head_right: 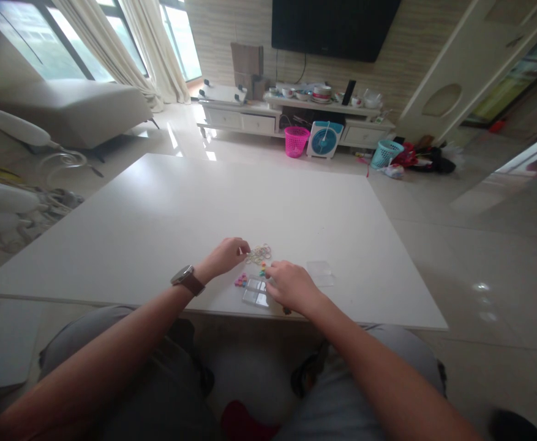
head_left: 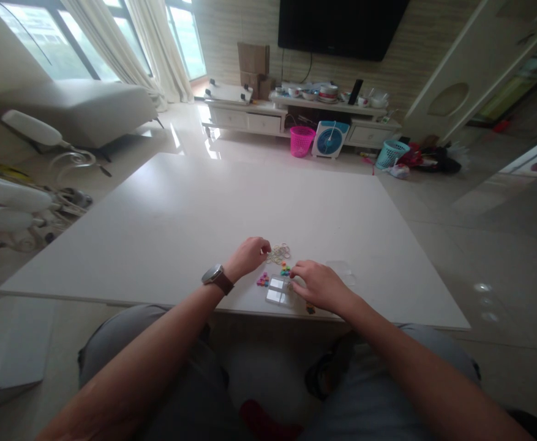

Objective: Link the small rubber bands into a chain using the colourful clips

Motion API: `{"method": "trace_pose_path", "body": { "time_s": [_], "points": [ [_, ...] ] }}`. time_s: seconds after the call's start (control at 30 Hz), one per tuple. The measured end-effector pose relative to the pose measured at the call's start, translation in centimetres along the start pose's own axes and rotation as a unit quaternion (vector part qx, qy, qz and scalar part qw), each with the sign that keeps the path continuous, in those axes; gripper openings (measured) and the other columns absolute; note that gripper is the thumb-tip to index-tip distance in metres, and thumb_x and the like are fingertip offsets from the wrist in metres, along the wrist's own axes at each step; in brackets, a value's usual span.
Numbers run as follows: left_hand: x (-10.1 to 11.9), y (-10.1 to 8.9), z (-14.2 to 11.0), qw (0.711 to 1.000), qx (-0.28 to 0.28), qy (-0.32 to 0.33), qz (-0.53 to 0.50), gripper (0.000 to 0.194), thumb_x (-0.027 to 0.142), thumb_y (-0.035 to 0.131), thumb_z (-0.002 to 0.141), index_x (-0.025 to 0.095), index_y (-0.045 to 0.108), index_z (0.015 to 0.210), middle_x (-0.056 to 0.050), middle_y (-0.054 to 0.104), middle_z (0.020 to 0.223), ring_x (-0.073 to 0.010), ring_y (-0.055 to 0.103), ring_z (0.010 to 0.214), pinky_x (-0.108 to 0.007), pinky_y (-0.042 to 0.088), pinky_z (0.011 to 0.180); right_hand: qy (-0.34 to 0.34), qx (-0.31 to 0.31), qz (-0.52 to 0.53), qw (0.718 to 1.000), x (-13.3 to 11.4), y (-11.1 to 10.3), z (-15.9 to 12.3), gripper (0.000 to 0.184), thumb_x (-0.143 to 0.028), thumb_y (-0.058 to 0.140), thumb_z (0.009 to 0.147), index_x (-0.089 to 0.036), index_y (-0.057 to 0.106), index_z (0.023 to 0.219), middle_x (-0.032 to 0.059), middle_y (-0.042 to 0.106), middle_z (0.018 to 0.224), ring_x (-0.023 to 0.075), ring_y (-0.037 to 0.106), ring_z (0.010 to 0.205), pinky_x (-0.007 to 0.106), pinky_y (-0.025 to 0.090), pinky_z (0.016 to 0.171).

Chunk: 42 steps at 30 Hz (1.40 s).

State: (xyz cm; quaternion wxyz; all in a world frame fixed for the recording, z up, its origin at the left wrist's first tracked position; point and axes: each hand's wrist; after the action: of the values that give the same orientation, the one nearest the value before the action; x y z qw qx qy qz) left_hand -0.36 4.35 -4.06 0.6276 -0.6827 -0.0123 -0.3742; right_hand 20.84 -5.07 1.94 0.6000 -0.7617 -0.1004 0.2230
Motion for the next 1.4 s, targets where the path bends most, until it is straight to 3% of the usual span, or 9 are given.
{"method": "trace_pose_path", "body": {
  "time_s": [0.2,0.7,1.0,1.1,1.2,1.3,1.4],
  "points": [
    [0.3,0.9,-0.3,0.996,-0.044,0.079,-0.005,0.022,0.018,0.056,0.082,0.023,0.074,0.095,-0.004,0.065,0.095,-0.0152,0.061,0.08,-0.027,0.048,0.079,-0.018,0.016,-0.001,1.0,0.2,0.2,0.0,0.021,-0.032,0.051,0.092,-0.021,0.067,0.1,0.0052,0.067,0.1,0.0196,0.059,0.096,0.027,0.04,0.075],
    [0.5,1.1,-0.1,0.993,-0.054,0.075,0.078,0.015,0.019,0.051,0.086,0.019,0.066,0.084,-0.005,0.062,0.092,-0.0158,0.06,0.079,-0.027,0.045,0.074,-0.018,-0.007,-0.014,1.0,0.0,0.2,-0.1,0.021,-0.032,0.05,0.091,-0.021,0.067,0.099,0.0056,0.067,0.1,0.0192,0.059,0.096,0.026,0.04,0.074],
    [1.4,1.2,-0.4,0.977,-0.077,0.085,0.181,0.024,0.021,0.037,0.095,0.014,0.06,0.088,-0.01,0.061,0.093,-0.0201,0.061,0.078,-0.033,0.047,0.072,0.032,0.049,0.0,0.998,0.7,-0.5,0.0,0.022,-0.034,0.05,0.092,-0.023,0.068,0.099,0.0043,0.067,0.099,0.0183,0.061,0.096,0.026,0.041,0.076],
    [1.9,0.6,-0.4,0.986,-0.068,0.092,0.122,0.019,0.021,0.042,0.093,0.015,0.059,0.089,-0.009,0.06,0.095,-0.0187,0.06,0.081,-0.032,0.046,0.075,0.046,0.067,0.008,0.997,1.0,-0.6,0.0,0.021,-0.035,0.051,0.092,-0.023,0.067,0.096,0.004,0.068,0.097,0.0183,0.061,0.093,0.027,0.042,0.075],
    [2.9,-0.3,-0.6,0.991,-0.074,0.108,-0.018,0.014,0.025,0.047,0.091,0.016,0.059,0.088,-0.006,0.06,0.092,-0.0163,0.057,0.08,-0.029,0.045,0.074,0.048,0.088,0.028,0.995,1.2,-0.5,0.1,0.019,-0.033,0.053,0.09,-0.022,0.068,0.095,0.0042,0.069,0.097,0.0184,0.062,0.092,0.027,0.043,0.076],
    [4.2,-0.9,-0.9,0.972,-0.112,0.095,-0.183,0.019,0.03,0.047,0.092,0.017,0.058,0.085,-0.001,0.06,0.08,-0.0125,0.053,0.071,-0.026,0.043,0.068,0.047,0.114,0.074,0.99,1.1,-0.3,0.3,0.016,-0.03,0.057,0.088,-0.02,0.068,0.095,0.0051,0.07,0.096,0.018,0.062,0.09,0.027,0.044,0.078],
    [4.8,-1.1,-1.2,0.949,-0.13,0.083,-0.276,0.024,0.035,0.048,0.092,0.016,0.058,0.082,0.001,0.057,0.076,-0.0107,0.05,0.068,-0.024,0.041,0.065,0.044,0.129,0.139,0.981,0.9,-0.3,0.6,0.014,-0.028,0.059,0.086,-0.019,0.069,0.091,0.0046,0.071,0.092,0.0165,0.063,0.085,0.026,0.045,0.076]
  ]
}}
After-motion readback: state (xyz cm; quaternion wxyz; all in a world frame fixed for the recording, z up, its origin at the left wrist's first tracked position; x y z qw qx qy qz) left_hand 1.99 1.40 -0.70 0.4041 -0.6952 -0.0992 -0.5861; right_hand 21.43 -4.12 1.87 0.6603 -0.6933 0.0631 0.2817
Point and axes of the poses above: each hand's wrist, its own z-axis towards the middle knuckle, its own y-axis out of the palm, x = y × z
